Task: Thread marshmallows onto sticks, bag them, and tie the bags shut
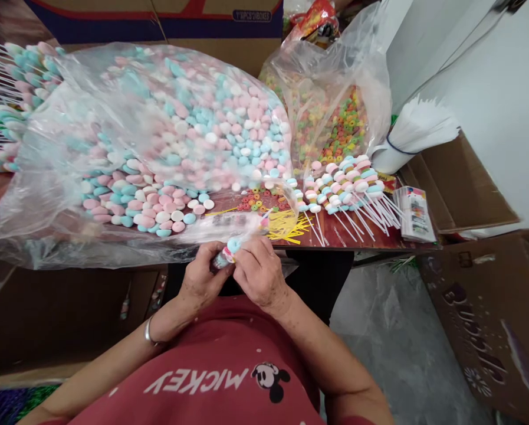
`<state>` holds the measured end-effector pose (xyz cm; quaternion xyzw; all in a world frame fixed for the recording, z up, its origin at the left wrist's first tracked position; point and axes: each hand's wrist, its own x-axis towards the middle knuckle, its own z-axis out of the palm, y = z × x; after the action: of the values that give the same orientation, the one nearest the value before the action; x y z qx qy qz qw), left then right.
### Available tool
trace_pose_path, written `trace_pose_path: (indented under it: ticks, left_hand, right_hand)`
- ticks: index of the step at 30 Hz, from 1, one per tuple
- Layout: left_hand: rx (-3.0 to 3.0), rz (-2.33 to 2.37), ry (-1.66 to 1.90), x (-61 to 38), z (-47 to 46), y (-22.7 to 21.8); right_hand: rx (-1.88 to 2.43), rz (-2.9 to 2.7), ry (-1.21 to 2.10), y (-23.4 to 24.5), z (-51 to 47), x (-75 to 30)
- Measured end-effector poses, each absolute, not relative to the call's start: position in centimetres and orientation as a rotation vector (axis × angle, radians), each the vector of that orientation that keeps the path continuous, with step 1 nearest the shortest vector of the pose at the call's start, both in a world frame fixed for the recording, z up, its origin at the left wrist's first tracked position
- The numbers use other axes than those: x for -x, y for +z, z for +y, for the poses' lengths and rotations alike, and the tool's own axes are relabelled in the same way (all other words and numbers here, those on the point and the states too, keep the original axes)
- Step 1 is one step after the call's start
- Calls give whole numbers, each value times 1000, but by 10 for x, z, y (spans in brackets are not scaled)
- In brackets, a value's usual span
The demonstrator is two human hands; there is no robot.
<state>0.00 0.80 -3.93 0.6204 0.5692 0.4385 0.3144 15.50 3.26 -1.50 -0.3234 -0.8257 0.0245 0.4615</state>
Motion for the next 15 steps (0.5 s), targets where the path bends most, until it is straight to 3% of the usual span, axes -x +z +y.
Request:
trace_pose_path:
  ticks: [5,12,15]
  left_hand:
    - [-1529,1315,936,2,7,-29]
    - [-1046,810,875,8,3,-24]
    - [-977,821,888,7,4,-25]
  right_hand:
    - [777,-1984,214,-20,33,-158]
    - [717,-1944,339,-25,33,-160]
    - [713,-1937,415,-21,32,-163]
